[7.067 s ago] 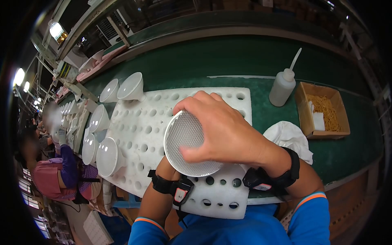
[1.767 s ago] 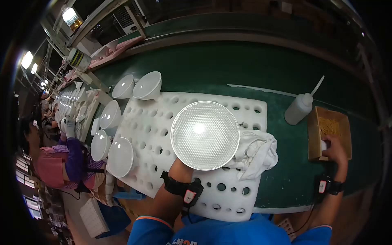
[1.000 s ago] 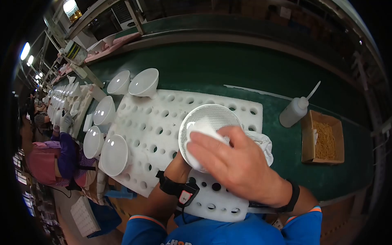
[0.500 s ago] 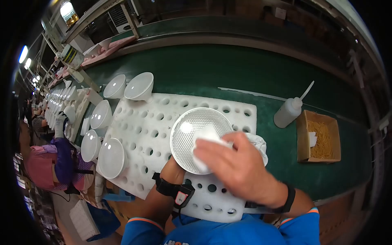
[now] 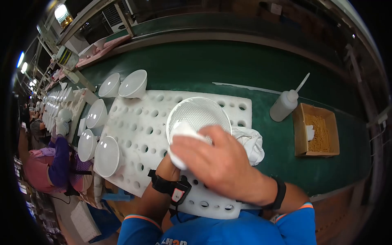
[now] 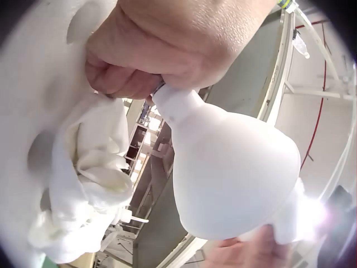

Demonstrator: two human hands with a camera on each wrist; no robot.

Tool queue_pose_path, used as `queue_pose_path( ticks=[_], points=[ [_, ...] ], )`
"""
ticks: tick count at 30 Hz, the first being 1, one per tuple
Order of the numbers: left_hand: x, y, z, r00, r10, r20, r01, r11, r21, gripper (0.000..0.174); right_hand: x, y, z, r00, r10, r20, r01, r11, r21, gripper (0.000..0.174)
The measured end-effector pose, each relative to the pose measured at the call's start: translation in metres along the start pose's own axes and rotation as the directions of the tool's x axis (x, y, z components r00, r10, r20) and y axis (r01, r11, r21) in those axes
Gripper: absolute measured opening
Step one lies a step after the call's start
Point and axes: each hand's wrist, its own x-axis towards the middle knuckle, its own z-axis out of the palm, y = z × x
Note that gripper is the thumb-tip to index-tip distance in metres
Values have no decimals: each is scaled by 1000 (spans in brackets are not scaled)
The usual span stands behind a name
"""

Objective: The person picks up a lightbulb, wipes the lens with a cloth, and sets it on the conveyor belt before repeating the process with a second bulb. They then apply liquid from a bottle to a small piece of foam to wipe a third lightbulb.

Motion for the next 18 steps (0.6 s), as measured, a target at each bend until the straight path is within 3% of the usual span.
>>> queue_pose_path(
  ticks=[2,4,7,10,12,14,17,18],
  points=[
    [2,5,2,1000,22,-9,-22,996,-81,37,0,20,2,999,30,-39,-32,997,-69,36],
    [10,0,-7,996,82,-37,-81,996,31,38,-4,31,-5,997,67,-32,-70,990,-119,35],
    [3,1,-1,979,158,130,-119,957,-266,37,-16,-1,-8,999,8,33,-8,1000,8,34],
    [0,1,0,978,175,112,-199,944,262,37,-9,-7,1,999,33,-3,-33,998,45,36],
    [6,-1,1,987,128,93,-146,965,219,39,7,17,1,996,86,-34,-85,996,25,42],
    [6,9,12,998,23,60,-16,993,-113,42,2,36,-2,993,105,-63,-108,992,-59,37],
    [6,8,7,977,74,200,-25,971,-239,42,-17,18,-6,998,66,-16,-67,996,-56,39],
    [6,6,6,979,69,193,-31,981,-194,41,-22,5,-3,1000,20,-10,-20,1000,6,38]
  ],
)
